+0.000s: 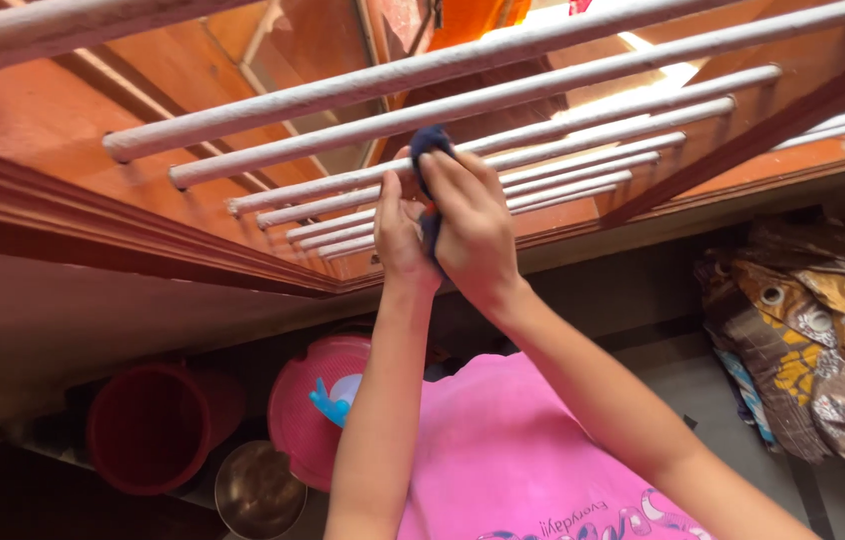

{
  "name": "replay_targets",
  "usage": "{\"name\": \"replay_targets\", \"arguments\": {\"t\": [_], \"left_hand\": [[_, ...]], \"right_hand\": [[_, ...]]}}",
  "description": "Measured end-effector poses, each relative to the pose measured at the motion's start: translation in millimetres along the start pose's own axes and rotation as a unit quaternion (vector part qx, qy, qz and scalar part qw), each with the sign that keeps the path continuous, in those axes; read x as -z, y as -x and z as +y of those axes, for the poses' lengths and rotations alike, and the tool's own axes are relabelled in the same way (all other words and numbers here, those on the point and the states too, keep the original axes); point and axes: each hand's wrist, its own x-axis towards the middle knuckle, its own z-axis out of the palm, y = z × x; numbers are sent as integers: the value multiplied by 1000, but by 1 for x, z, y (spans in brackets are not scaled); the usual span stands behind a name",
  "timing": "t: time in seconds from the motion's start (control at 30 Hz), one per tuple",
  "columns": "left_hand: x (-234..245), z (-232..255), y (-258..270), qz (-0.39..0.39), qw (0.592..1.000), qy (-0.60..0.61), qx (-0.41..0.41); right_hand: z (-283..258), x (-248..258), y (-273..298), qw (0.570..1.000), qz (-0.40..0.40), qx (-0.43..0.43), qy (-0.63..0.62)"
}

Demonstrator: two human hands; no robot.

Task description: Cleaning the metal security bars of a window or balcony with a cloth.

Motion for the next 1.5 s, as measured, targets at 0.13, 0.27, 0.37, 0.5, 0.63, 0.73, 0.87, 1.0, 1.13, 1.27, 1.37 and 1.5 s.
{"name": "replay_targets", "arguments": {"t": [0.13,0.27,0.37,0.5,0.63,0.73,0.87,1.0,1.13,1.27,1.37,1.5], "left_hand": [[-53,15,7,44,998,43,-30],[-51,7,10,63,998,10,-30],[-29,-20,3,50,999,-12,-18],[-52,-21,3,45,999,2,-10],[-67,-18,3,45,999,-8,-29],[-67,-27,3,60,997,-19,-46],[-60,-53,-4,51,998,-15,-37],[-66,-67,-6,24,999,22,-11],[-80,-60,-2,49,998,-5,-28],[-93,-62,-2,53,998,-8,-37],[-88,-75,-4,31,999,-4,-18],[-98,-73,-6,7,1000,-4,-24]], "right_hand": [[30,8,-11,975,-77,103,181],[43,15,-5,973,-60,65,215],[37,12,-9,975,-79,96,185],[42,26,-18,971,-110,145,155],[79,64,-17,974,-97,79,187],[87,71,-17,965,-32,61,254],[72,50,-16,970,-79,86,212],[67,51,-19,973,-104,135,156],[91,75,-15,972,-93,117,180],[94,78,-15,962,-47,82,255],[83,72,-18,965,-73,123,220],[82,81,-26,971,-103,151,155]]}}
